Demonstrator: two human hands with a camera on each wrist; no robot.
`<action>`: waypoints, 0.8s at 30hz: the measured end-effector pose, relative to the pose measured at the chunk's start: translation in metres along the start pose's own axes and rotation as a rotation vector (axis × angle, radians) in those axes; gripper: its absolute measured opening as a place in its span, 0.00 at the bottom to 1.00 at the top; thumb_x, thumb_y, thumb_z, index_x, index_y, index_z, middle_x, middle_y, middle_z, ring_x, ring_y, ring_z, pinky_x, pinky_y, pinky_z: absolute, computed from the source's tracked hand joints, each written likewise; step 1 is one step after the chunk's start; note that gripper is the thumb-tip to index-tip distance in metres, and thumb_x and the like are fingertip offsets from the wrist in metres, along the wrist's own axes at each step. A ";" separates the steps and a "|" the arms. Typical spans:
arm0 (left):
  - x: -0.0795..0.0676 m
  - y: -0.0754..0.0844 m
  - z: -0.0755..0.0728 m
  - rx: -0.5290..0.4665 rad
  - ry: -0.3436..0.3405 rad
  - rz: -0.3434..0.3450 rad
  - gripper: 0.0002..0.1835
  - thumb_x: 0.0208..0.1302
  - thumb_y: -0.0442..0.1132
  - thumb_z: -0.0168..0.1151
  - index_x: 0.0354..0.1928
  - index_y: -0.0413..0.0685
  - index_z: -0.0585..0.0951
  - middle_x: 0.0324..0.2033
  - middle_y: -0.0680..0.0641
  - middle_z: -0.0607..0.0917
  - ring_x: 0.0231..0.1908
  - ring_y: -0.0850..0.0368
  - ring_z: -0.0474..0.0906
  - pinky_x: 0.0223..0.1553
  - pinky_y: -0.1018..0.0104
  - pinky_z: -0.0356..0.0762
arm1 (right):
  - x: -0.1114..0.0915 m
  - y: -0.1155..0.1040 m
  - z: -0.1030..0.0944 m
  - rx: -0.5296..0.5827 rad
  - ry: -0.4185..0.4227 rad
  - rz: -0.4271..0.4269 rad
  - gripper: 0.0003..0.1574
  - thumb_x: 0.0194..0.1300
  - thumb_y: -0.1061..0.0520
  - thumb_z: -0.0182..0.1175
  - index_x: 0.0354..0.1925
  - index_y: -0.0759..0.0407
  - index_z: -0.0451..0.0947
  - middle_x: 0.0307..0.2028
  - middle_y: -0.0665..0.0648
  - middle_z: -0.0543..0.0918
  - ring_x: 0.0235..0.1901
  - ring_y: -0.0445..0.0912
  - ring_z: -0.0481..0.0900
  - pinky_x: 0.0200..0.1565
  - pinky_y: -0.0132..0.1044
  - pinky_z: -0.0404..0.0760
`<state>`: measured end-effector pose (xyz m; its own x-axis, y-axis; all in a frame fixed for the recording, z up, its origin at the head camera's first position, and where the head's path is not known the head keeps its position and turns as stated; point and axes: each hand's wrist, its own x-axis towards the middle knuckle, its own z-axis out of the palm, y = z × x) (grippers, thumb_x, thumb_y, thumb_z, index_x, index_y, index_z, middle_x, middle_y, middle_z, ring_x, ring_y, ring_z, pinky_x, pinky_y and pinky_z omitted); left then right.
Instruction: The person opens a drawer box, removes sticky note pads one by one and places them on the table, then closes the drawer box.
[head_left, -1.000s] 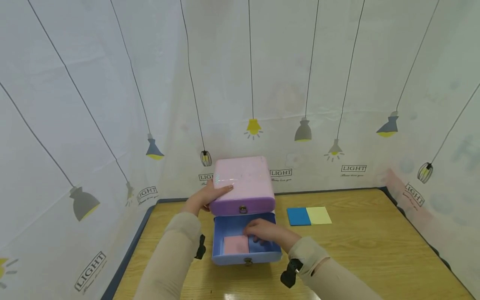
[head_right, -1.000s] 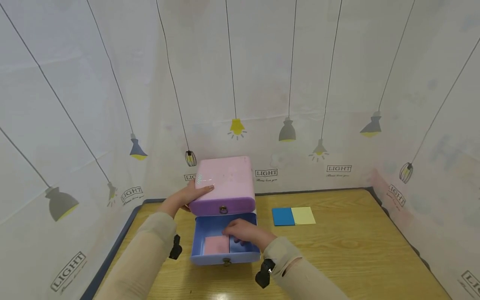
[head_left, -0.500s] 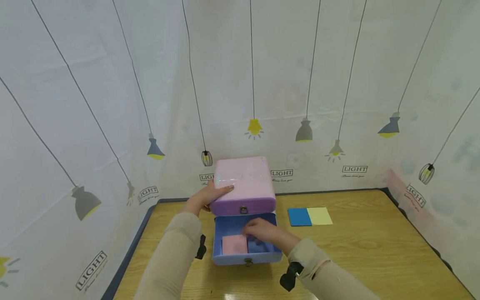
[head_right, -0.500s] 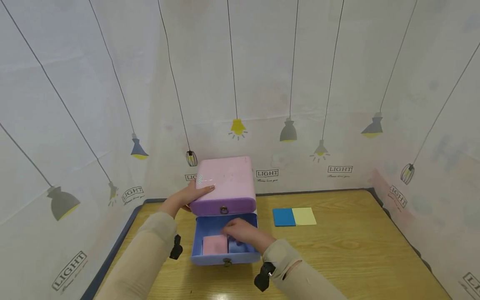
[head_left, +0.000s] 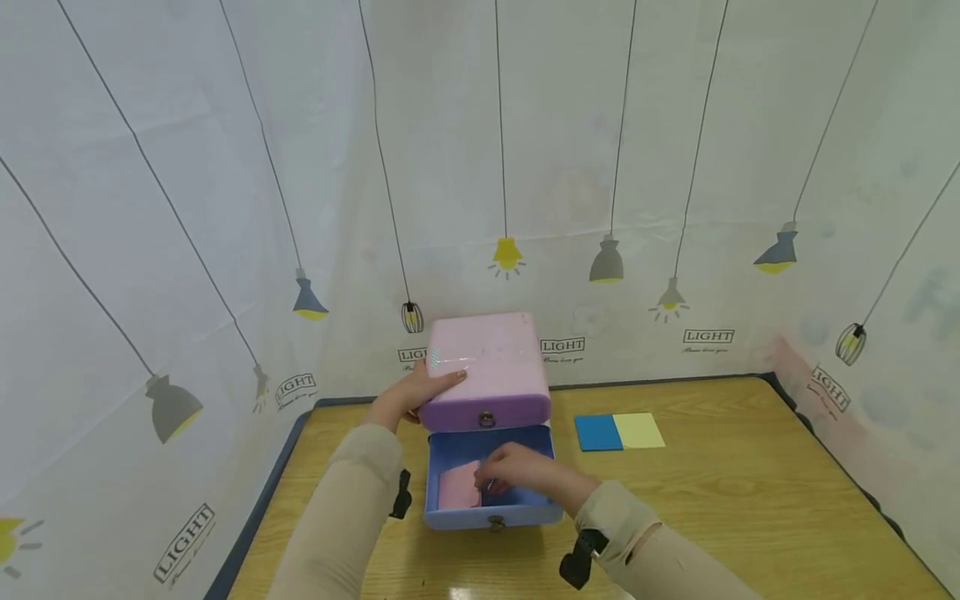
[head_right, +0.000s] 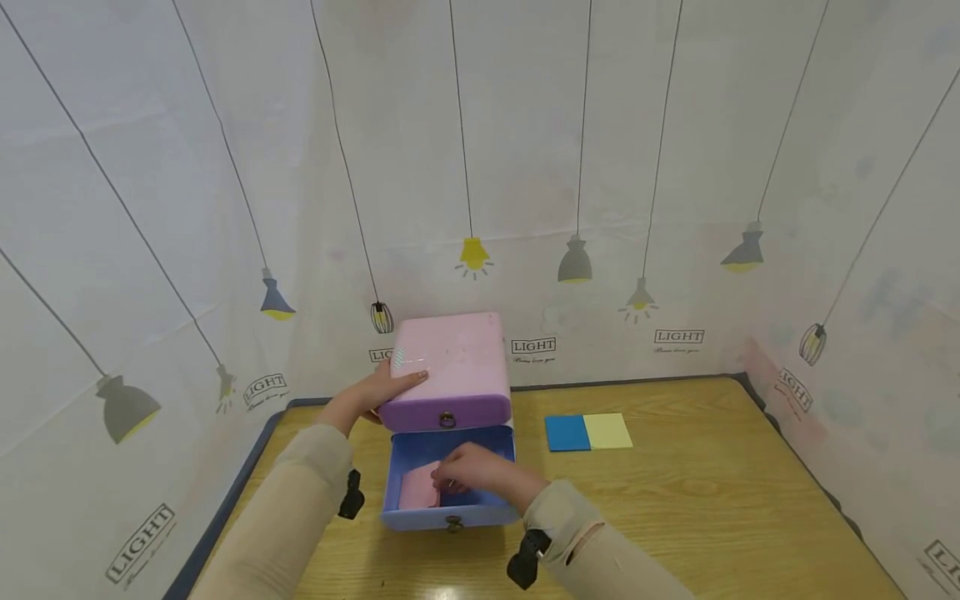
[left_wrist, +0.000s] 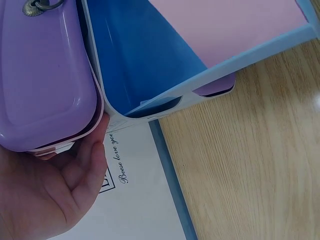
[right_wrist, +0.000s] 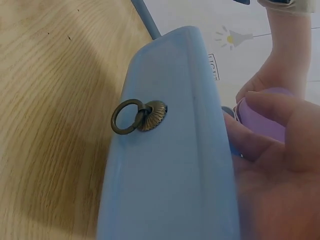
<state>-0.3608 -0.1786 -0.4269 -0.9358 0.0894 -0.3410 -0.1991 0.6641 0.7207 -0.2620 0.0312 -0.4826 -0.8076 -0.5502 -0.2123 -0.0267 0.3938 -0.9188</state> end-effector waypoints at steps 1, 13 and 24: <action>0.000 0.000 0.000 -0.008 0.000 0.000 0.58 0.55 0.74 0.58 0.74 0.46 0.45 0.53 0.35 0.72 0.42 0.43 0.79 0.33 0.52 0.81 | 0.000 0.000 0.001 -0.015 -0.005 -0.002 0.17 0.66 0.55 0.59 0.40 0.69 0.85 0.38 0.57 0.86 0.38 0.53 0.83 0.44 0.47 0.83; 0.000 0.000 0.000 -0.056 0.007 0.008 0.55 0.56 0.71 0.59 0.73 0.47 0.47 0.53 0.35 0.72 0.42 0.42 0.79 0.36 0.47 0.81 | -0.003 0.000 0.004 -0.146 -0.034 -0.076 0.17 0.68 0.54 0.59 0.48 0.65 0.84 0.40 0.55 0.86 0.39 0.49 0.82 0.42 0.44 0.82; 0.001 -0.002 0.001 -0.037 0.004 0.004 0.58 0.55 0.73 0.59 0.74 0.47 0.45 0.52 0.37 0.72 0.41 0.44 0.79 0.34 0.53 0.81 | -0.016 0.004 -0.002 -0.254 0.187 -0.164 0.07 0.59 0.66 0.66 0.38 0.66 0.86 0.32 0.54 0.86 0.28 0.42 0.83 0.33 0.38 0.83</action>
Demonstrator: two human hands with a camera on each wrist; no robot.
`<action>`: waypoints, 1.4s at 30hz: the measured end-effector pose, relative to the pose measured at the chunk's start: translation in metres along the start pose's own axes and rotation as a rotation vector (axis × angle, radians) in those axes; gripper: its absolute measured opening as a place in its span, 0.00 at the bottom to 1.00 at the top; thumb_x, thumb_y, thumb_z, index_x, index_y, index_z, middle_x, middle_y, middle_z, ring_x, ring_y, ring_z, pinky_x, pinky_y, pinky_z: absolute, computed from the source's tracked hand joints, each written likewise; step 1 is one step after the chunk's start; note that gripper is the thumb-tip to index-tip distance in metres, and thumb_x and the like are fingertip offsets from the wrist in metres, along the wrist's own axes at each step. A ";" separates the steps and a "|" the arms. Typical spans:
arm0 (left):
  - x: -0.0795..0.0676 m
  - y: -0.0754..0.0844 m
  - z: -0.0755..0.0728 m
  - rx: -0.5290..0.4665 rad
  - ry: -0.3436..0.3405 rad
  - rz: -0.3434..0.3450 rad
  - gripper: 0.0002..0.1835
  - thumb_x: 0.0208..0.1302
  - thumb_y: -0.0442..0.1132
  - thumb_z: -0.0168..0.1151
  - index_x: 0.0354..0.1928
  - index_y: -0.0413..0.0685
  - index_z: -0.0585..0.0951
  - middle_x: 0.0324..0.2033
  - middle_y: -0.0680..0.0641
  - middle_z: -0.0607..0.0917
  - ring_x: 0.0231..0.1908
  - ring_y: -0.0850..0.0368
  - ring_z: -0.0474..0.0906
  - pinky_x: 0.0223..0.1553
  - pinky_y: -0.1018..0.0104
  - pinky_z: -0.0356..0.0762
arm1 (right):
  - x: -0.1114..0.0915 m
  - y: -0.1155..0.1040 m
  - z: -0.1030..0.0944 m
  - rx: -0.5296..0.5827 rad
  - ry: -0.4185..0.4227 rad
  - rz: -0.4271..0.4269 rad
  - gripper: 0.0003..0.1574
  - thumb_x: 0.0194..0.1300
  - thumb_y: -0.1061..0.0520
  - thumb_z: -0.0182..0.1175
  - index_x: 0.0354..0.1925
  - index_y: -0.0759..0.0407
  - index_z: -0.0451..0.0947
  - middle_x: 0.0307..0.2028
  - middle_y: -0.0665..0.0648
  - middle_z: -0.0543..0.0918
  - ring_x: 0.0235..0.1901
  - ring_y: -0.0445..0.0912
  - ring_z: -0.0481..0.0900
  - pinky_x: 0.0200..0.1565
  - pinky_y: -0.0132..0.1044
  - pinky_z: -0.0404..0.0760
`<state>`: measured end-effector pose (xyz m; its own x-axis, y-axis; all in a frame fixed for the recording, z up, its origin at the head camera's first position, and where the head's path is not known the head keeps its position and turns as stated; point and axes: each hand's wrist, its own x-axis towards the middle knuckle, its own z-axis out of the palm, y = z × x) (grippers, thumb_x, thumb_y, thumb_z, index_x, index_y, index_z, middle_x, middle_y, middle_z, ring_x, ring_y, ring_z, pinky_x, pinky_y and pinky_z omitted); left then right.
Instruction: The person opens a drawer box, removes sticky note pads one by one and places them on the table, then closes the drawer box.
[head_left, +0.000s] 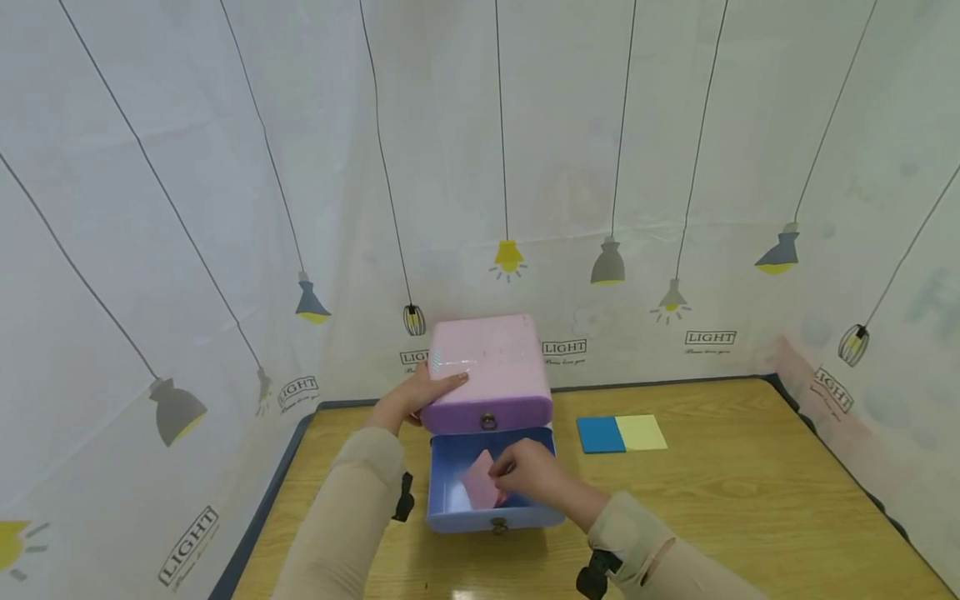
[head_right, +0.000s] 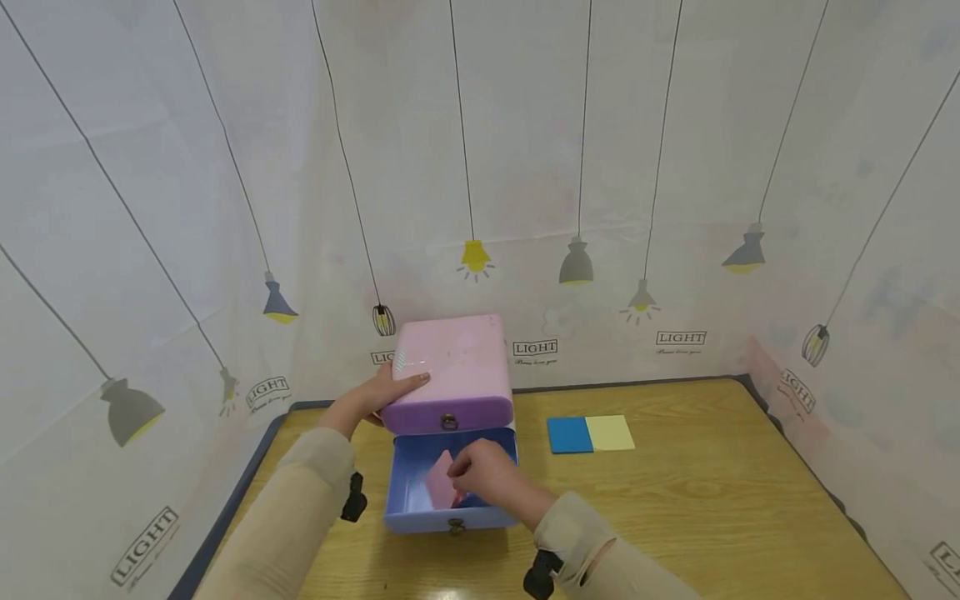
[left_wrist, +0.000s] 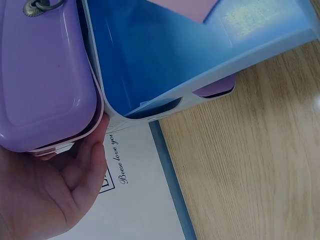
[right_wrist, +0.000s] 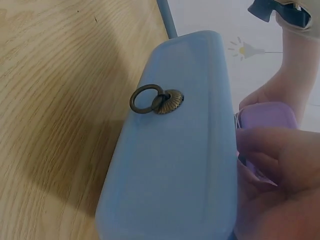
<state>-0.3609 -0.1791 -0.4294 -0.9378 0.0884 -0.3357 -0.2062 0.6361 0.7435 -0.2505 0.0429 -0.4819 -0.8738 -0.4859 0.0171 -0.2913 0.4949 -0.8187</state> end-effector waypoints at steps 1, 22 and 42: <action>-0.001 0.000 0.000 -0.001 0.000 0.003 0.58 0.55 0.73 0.59 0.74 0.46 0.45 0.52 0.36 0.72 0.41 0.44 0.79 0.34 0.53 0.81 | -0.001 0.000 -0.002 -0.003 0.012 -0.004 0.07 0.58 0.68 0.65 0.38 0.67 0.86 0.32 0.55 0.86 0.26 0.42 0.82 0.32 0.38 0.83; -0.001 0.002 0.001 -0.013 0.011 0.023 0.56 0.56 0.71 0.60 0.74 0.48 0.47 0.52 0.36 0.72 0.40 0.44 0.79 0.33 0.53 0.81 | -0.042 0.026 -0.064 0.019 0.217 -0.086 0.21 0.62 0.77 0.52 0.42 0.62 0.86 0.42 0.57 0.80 0.43 0.52 0.77 0.41 0.41 0.81; -0.001 0.000 -0.001 0.003 0.001 0.001 0.61 0.52 0.75 0.59 0.75 0.48 0.43 0.54 0.35 0.72 0.41 0.43 0.79 0.35 0.53 0.81 | -0.095 0.107 -0.086 0.163 0.460 0.276 0.20 0.62 0.71 0.59 0.54 0.73 0.77 0.53 0.71 0.74 0.41 0.53 0.81 0.33 0.37 0.81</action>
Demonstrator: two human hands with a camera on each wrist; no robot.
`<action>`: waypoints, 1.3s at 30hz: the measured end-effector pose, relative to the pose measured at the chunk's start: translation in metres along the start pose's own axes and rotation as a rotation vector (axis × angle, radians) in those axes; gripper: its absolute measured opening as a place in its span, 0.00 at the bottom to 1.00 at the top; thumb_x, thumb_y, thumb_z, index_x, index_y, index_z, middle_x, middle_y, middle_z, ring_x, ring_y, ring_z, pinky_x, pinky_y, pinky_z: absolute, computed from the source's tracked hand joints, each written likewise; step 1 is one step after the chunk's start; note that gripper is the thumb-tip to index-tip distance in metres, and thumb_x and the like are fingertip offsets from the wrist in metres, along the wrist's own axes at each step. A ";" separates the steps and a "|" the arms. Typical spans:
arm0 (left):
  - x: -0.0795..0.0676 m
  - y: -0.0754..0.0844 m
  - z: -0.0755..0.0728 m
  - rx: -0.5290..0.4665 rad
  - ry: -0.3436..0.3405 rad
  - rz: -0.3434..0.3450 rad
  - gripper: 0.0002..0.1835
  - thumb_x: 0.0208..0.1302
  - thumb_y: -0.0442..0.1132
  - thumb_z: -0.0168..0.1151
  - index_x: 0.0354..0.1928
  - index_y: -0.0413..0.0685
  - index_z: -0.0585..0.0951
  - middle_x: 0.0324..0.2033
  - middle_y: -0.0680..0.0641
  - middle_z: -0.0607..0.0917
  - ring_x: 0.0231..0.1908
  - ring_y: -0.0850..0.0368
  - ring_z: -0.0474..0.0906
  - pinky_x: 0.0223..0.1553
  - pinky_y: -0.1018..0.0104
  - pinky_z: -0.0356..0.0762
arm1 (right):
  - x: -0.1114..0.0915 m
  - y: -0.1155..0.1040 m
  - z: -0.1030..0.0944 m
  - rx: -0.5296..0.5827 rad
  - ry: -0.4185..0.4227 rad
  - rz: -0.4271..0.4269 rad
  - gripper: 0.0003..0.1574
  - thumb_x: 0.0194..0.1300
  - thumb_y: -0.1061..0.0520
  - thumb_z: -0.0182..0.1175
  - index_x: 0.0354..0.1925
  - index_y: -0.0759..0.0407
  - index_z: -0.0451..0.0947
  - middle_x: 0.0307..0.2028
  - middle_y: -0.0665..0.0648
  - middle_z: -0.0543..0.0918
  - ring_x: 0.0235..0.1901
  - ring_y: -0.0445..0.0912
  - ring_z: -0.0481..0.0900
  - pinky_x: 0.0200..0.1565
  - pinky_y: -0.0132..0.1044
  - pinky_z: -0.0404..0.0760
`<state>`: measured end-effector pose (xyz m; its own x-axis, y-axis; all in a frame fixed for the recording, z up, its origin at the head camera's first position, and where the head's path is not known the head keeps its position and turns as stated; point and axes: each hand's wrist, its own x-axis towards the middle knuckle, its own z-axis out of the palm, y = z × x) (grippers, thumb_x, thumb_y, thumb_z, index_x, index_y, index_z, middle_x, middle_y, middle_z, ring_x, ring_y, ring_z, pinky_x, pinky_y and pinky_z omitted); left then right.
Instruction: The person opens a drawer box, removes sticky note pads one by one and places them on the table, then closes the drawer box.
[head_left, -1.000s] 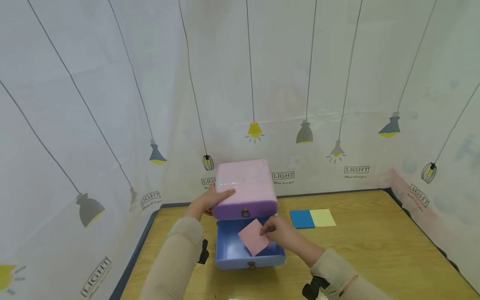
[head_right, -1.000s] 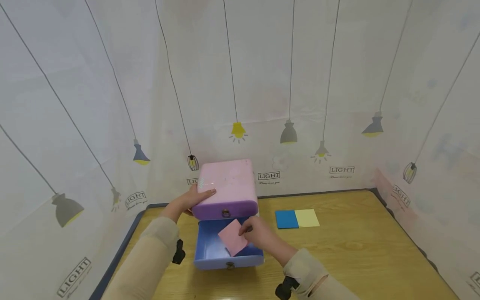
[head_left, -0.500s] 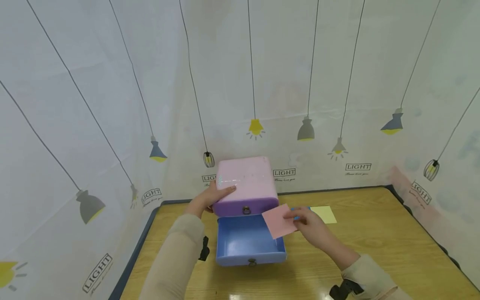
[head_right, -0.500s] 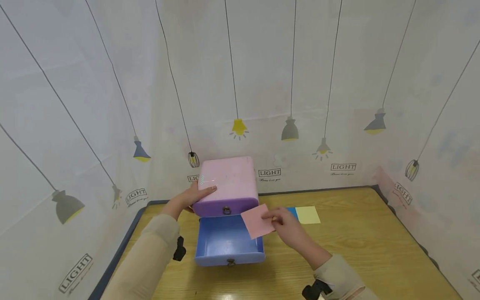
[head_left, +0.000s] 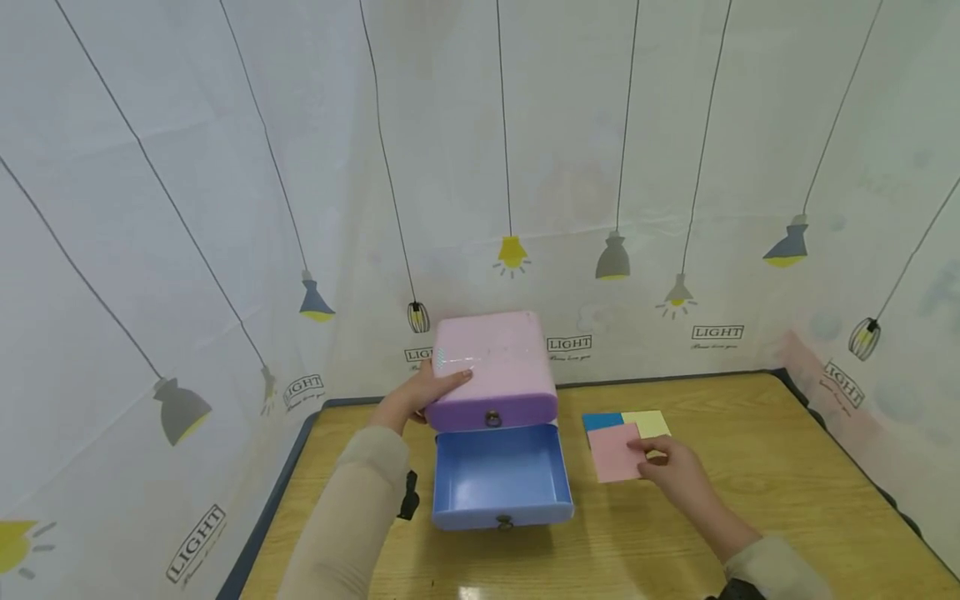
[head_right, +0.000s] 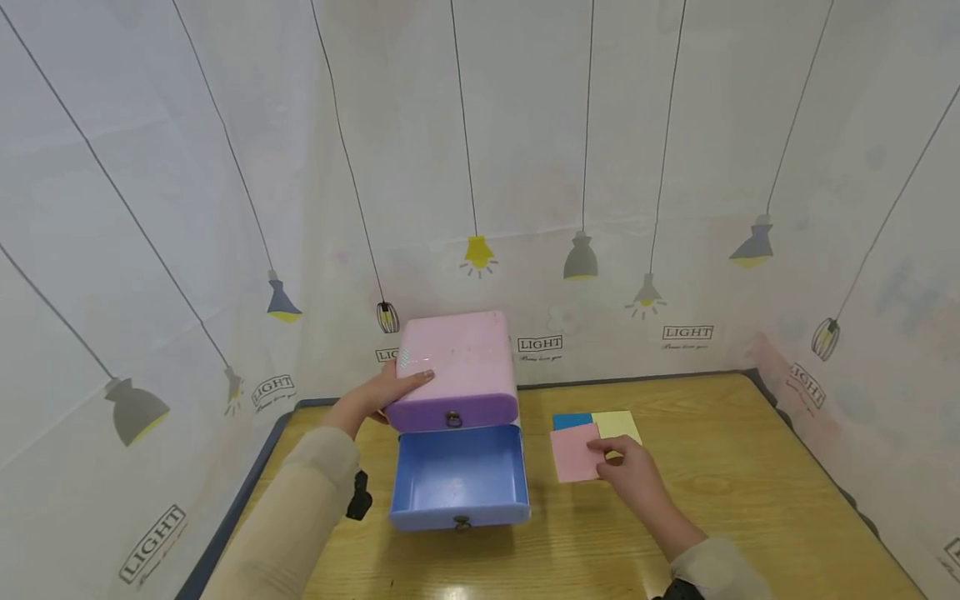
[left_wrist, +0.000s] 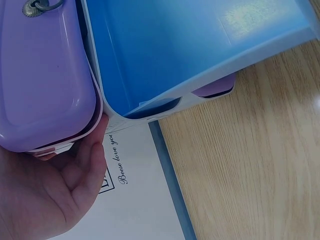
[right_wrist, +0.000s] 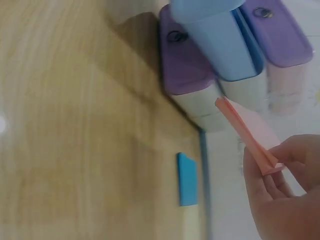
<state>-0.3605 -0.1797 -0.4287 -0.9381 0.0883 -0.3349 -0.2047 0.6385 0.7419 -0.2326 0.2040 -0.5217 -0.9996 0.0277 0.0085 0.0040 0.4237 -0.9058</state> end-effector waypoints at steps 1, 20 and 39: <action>0.000 0.000 0.000 -0.003 -0.001 0.000 0.61 0.52 0.75 0.59 0.75 0.48 0.43 0.54 0.36 0.72 0.41 0.44 0.79 0.34 0.53 0.81 | 0.000 0.005 0.001 -0.003 -0.004 0.013 0.21 0.61 0.71 0.59 0.54 0.74 0.77 0.53 0.71 0.75 0.40 0.53 0.82 0.34 0.38 0.81; -0.006 0.002 0.001 -0.006 0.003 0.005 0.57 0.55 0.73 0.59 0.75 0.48 0.46 0.52 0.37 0.73 0.40 0.44 0.79 0.34 0.54 0.80 | 0.019 0.077 0.019 -0.336 -0.058 -0.008 0.29 0.51 0.67 0.72 0.51 0.78 0.77 0.49 0.76 0.78 0.51 0.68 0.75 0.50 0.56 0.78; -0.002 0.000 0.000 -0.019 0.001 0.006 0.59 0.54 0.73 0.60 0.75 0.49 0.44 0.51 0.36 0.74 0.39 0.44 0.80 0.34 0.54 0.80 | 0.034 0.077 0.035 -0.510 -0.049 0.002 0.34 0.54 0.53 0.74 0.52 0.75 0.78 0.47 0.71 0.73 0.47 0.62 0.76 0.47 0.57 0.77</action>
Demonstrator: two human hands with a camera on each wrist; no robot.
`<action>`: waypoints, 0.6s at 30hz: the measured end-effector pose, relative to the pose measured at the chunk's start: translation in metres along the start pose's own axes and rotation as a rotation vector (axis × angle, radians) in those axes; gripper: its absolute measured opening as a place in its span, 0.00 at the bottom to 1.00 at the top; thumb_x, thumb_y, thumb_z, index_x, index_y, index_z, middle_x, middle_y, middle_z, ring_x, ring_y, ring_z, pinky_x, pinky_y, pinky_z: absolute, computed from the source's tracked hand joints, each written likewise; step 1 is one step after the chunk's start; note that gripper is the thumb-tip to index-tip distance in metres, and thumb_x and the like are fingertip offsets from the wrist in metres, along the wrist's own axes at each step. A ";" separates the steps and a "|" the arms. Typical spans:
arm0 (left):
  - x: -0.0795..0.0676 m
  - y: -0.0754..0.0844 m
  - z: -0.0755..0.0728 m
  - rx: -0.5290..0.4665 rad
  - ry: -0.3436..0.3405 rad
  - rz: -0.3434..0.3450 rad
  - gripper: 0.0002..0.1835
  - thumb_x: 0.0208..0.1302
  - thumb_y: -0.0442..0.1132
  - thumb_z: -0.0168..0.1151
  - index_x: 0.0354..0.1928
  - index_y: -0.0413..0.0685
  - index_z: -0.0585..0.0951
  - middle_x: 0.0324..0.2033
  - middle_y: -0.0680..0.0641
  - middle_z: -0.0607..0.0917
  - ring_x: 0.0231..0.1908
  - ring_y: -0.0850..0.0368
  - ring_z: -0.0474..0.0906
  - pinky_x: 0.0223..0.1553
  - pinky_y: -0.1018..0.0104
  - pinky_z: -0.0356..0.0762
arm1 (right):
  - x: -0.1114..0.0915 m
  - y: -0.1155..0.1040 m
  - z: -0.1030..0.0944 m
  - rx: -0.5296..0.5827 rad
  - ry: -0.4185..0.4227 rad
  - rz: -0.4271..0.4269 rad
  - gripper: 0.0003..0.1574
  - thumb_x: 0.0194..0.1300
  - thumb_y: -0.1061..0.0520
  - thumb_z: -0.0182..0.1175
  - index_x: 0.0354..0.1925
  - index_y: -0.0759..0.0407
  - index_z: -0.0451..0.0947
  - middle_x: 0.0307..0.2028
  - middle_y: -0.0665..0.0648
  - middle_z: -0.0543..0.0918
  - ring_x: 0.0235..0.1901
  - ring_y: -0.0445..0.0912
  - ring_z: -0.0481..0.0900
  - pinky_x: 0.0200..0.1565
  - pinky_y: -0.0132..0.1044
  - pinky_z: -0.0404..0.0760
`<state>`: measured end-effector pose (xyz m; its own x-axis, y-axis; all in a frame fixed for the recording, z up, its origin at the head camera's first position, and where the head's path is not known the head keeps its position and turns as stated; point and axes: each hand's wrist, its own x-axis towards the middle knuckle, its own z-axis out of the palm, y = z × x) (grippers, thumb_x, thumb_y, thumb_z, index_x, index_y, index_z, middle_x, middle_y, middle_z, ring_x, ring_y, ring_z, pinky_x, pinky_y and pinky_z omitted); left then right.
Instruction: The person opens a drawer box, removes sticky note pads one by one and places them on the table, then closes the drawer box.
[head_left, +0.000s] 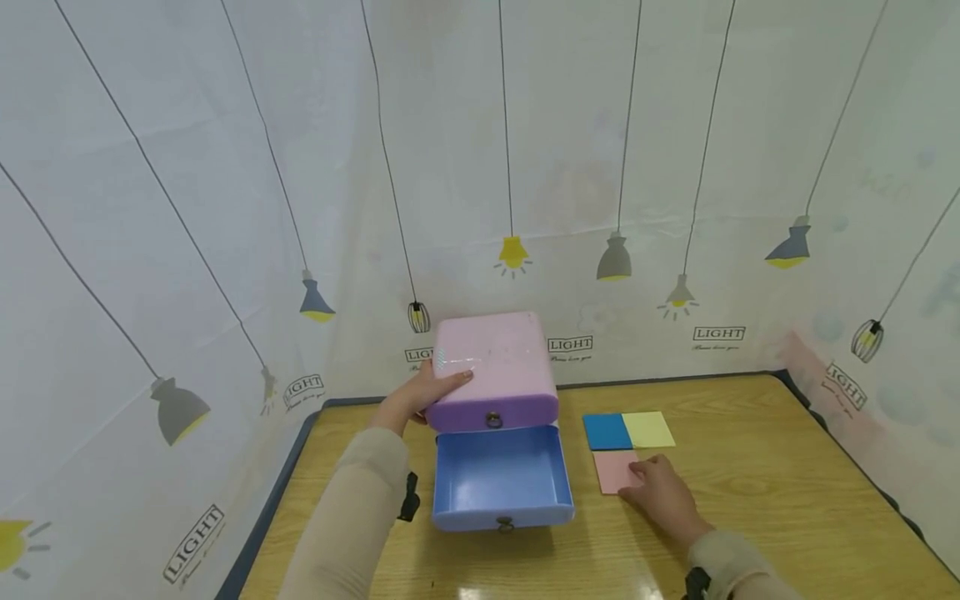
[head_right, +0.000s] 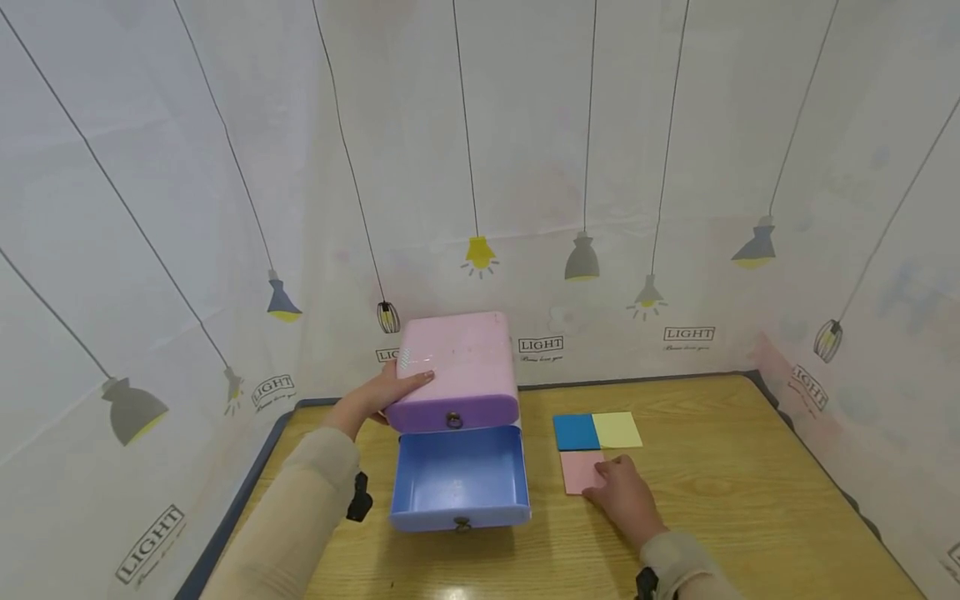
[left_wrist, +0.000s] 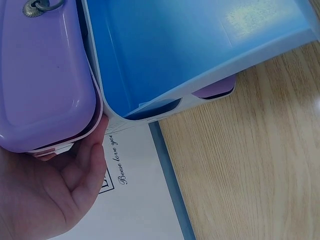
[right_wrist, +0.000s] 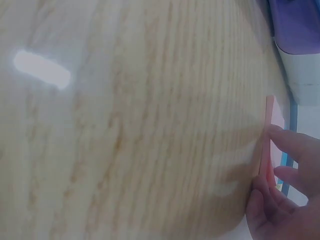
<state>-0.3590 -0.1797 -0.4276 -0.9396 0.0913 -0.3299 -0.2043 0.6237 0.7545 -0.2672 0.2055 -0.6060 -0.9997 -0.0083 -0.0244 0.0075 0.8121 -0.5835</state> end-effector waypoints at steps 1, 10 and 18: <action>0.000 0.000 0.000 0.002 0.001 -0.001 0.59 0.54 0.73 0.60 0.75 0.49 0.44 0.52 0.36 0.73 0.39 0.44 0.80 0.34 0.54 0.80 | 0.001 0.000 0.000 0.002 -0.001 -0.004 0.34 0.54 0.53 0.74 0.52 0.75 0.78 0.47 0.71 0.73 0.47 0.63 0.76 0.47 0.57 0.77; 0.001 0.000 -0.001 0.011 -0.001 -0.007 0.59 0.54 0.73 0.60 0.76 0.50 0.43 0.55 0.36 0.72 0.41 0.44 0.79 0.33 0.55 0.80 | 0.006 0.000 0.001 0.002 0.003 -0.014 0.33 0.53 0.54 0.75 0.51 0.75 0.79 0.48 0.73 0.73 0.48 0.66 0.75 0.49 0.60 0.75; 0.000 0.001 0.000 0.017 0.004 -0.006 0.59 0.53 0.74 0.60 0.75 0.50 0.44 0.55 0.37 0.72 0.42 0.44 0.78 0.34 0.54 0.80 | 0.007 -0.002 0.001 0.000 0.009 -0.005 0.33 0.52 0.55 0.75 0.51 0.75 0.79 0.48 0.74 0.73 0.48 0.67 0.75 0.49 0.60 0.75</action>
<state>-0.3595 -0.1794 -0.4271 -0.9395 0.0850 -0.3319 -0.2048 0.6372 0.7430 -0.2742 0.2029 -0.6057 -0.9999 -0.0069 -0.0147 0.0030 0.8118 -0.5839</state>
